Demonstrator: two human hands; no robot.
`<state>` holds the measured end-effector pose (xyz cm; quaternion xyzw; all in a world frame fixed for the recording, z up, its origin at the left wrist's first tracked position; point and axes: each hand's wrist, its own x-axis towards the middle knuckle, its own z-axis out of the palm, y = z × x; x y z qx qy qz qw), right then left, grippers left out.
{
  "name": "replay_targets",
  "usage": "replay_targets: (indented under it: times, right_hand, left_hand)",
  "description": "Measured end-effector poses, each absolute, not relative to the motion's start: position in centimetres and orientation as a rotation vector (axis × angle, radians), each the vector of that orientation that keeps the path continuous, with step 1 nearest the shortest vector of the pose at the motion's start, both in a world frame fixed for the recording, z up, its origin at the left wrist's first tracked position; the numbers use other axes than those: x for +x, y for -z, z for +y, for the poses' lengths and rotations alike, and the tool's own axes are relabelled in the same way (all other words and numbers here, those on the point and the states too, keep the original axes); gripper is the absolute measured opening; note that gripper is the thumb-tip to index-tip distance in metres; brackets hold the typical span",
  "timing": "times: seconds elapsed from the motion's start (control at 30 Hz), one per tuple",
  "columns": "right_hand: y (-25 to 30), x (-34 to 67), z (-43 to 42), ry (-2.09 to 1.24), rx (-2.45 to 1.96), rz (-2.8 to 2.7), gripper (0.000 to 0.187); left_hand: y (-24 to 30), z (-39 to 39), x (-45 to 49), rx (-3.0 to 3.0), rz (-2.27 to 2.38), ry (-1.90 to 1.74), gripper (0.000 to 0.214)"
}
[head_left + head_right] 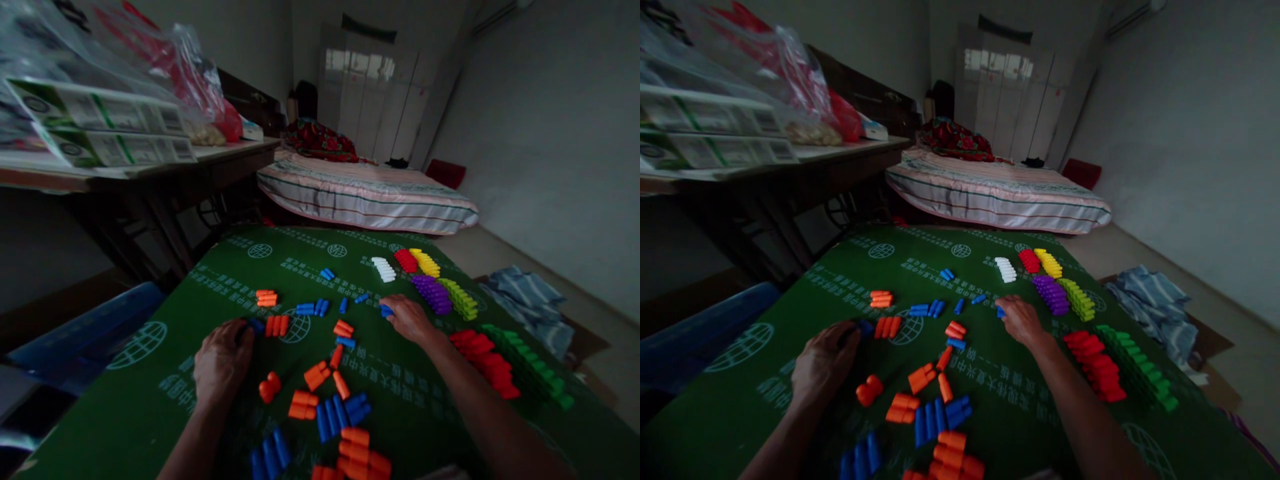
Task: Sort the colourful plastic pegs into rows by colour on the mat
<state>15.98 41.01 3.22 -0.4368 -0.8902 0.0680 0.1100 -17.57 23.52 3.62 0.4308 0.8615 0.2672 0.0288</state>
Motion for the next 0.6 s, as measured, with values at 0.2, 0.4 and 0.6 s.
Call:
replay_targets:
  times: [0.2,0.4,0.6]
  right_hand:
    - [-2.1,18.6,44.6,-0.25,-1.332,-2.469,0.044]
    - [-1.1,18.1,45.7,-0.255,-1.339,-2.404,0.052]
    - [-0.8,18.1,46.6,-0.279,-1.33,-2.384,0.054]
  left_hand:
    - [-3.5,23.6,-18.0,1.349,2.655,-0.841,0.048]
    - [-2.9,23.7,-18.7,1.319,2.639,-0.802,0.049]
    - [-2.6,23.6,-18.9,1.339,2.64,-0.805,0.05]
